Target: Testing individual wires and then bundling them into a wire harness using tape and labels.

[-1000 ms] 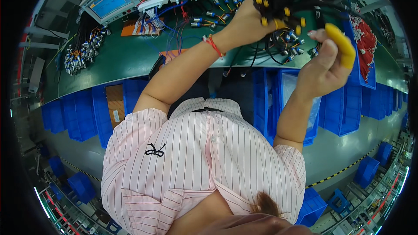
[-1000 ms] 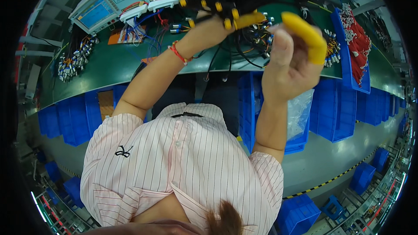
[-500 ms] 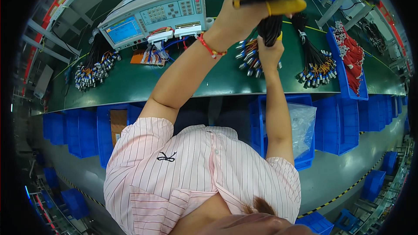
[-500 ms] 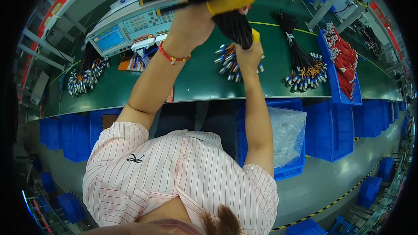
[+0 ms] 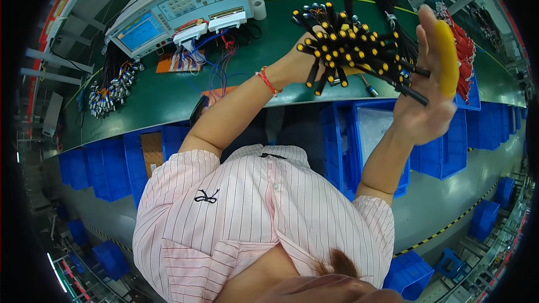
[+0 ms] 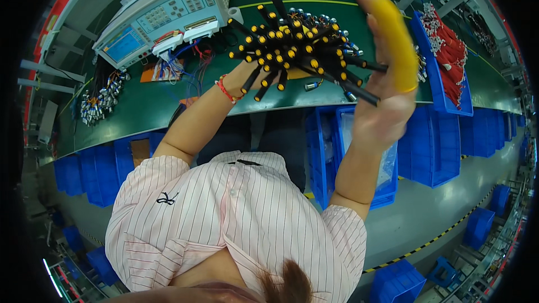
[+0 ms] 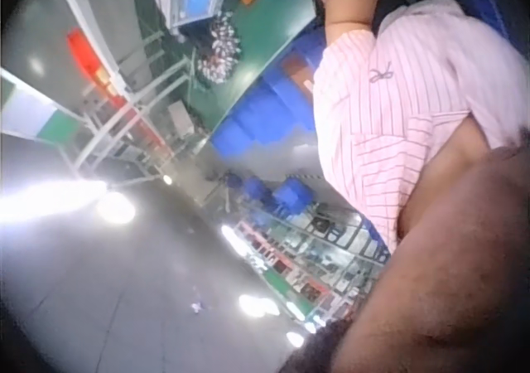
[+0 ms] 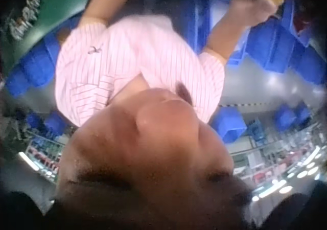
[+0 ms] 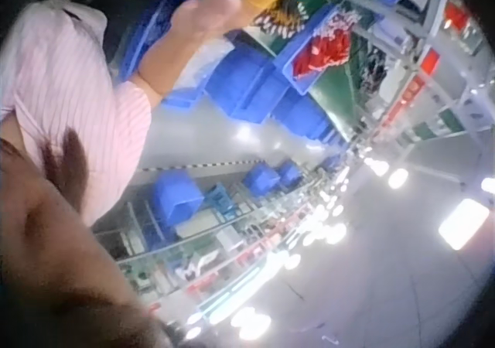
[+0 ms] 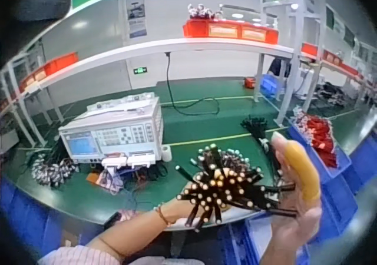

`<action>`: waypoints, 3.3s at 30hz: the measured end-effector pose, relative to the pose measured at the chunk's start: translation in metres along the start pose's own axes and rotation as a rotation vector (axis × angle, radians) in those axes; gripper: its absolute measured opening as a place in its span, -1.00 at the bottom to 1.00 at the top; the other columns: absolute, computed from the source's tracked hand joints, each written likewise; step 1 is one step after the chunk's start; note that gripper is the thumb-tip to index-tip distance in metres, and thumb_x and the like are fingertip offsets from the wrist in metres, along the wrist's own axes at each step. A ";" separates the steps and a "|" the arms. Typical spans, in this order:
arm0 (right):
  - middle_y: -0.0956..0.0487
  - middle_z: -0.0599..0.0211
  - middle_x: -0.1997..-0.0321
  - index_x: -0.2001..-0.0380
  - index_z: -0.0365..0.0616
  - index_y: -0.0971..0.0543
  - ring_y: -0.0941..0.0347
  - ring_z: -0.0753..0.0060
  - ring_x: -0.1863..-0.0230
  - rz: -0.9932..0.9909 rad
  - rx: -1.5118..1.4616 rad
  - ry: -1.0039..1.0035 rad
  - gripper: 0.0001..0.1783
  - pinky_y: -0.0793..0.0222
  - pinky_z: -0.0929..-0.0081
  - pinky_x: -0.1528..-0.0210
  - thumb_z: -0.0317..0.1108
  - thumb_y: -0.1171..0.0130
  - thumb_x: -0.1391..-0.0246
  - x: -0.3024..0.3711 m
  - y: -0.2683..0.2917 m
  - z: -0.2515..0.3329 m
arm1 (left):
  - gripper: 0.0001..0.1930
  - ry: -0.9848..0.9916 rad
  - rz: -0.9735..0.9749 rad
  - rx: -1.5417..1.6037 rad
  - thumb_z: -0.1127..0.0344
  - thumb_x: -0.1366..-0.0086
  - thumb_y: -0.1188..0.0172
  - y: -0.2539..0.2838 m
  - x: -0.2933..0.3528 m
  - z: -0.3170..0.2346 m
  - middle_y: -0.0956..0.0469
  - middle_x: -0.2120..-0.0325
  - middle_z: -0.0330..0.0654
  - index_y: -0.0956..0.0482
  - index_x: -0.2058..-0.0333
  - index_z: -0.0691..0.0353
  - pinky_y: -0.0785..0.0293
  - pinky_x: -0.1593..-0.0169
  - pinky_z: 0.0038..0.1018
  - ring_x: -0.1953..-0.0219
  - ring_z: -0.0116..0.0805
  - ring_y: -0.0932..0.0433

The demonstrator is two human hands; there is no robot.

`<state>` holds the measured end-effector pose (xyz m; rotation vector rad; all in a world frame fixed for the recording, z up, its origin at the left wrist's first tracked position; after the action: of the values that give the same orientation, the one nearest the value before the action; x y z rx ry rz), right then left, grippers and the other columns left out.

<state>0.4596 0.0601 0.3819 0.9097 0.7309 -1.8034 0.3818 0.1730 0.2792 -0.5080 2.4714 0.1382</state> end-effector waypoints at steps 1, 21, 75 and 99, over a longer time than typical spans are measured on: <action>-0.39 -0.05 -0.26 -0.17 -0.36 -0.39 -0.30 0.05 -0.31 0.120 0.150 -0.014 -0.29 0.01 0.16 -0.40 0.06 0.20 -0.22 0.001 -0.019 0.006 | -0.56 -0.016 0.028 -0.250 0.53 -0.28 -0.16 -0.004 0.003 -0.013 -0.49 -0.05 -0.16 -0.36 -0.14 0.32 -0.50 -0.15 -0.42 -0.08 -0.35 -0.52; -0.50 0.04 -0.15 -0.03 -0.28 -0.52 -0.40 0.01 -0.19 0.696 0.884 0.130 -0.51 -0.26 0.16 -0.24 -0.13 -0.09 -0.18 0.031 -0.108 -0.016 | -0.62 0.227 -0.341 0.099 0.43 -0.09 -0.29 0.020 0.049 0.014 -0.56 0.23 -0.17 -0.47 0.10 0.34 -0.46 0.10 -0.47 0.18 -0.48 -0.49; -0.15 -0.14 -0.39 -0.37 -0.27 -0.02 -0.10 -0.03 -0.42 0.102 -0.273 -0.336 0.04 0.05 0.12 -0.43 -0.05 -0.21 0.11 0.058 -0.028 -0.093 | -0.61 0.339 -0.066 0.156 0.31 -0.31 -0.06 0.016 0.083 0.018 -0.56 0.04 -0.08 -0.42 -0.06 0.37 -0.53 -0.04 -0.41 0.04 -0.35 -0.58; -0.14 0.02 -0.41 -0.37 -0.17 -0.04 -0.05 0.09 -0.44 0.209 0.002 -0.843 0.00 0.19 0.18 -0.47 -0.07 -0.25 0.07 0.211 -0.070 -0.209 | -0.53 -0.088 -0.269 -0.503 0.37 0.01 -0.46 0.019 0.110 -0.046 -0.52 0.09 -0.08 -0.56 0.09 0.37 -0.49 -0.03 -0.37 0.03 -0.14 -0.58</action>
<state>0.3938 0.1513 0.0983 0.1543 0.0877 -1.7729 0.2674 0.1449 0.2520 -1.0140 2.2464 0.6655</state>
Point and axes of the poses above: each hand's wrist, its own x-axis away from the middle knuckle, its own y-axis out of the back of the hand, z = x × y, the point moved 10 cm from there along -x, towards the middle knuckle
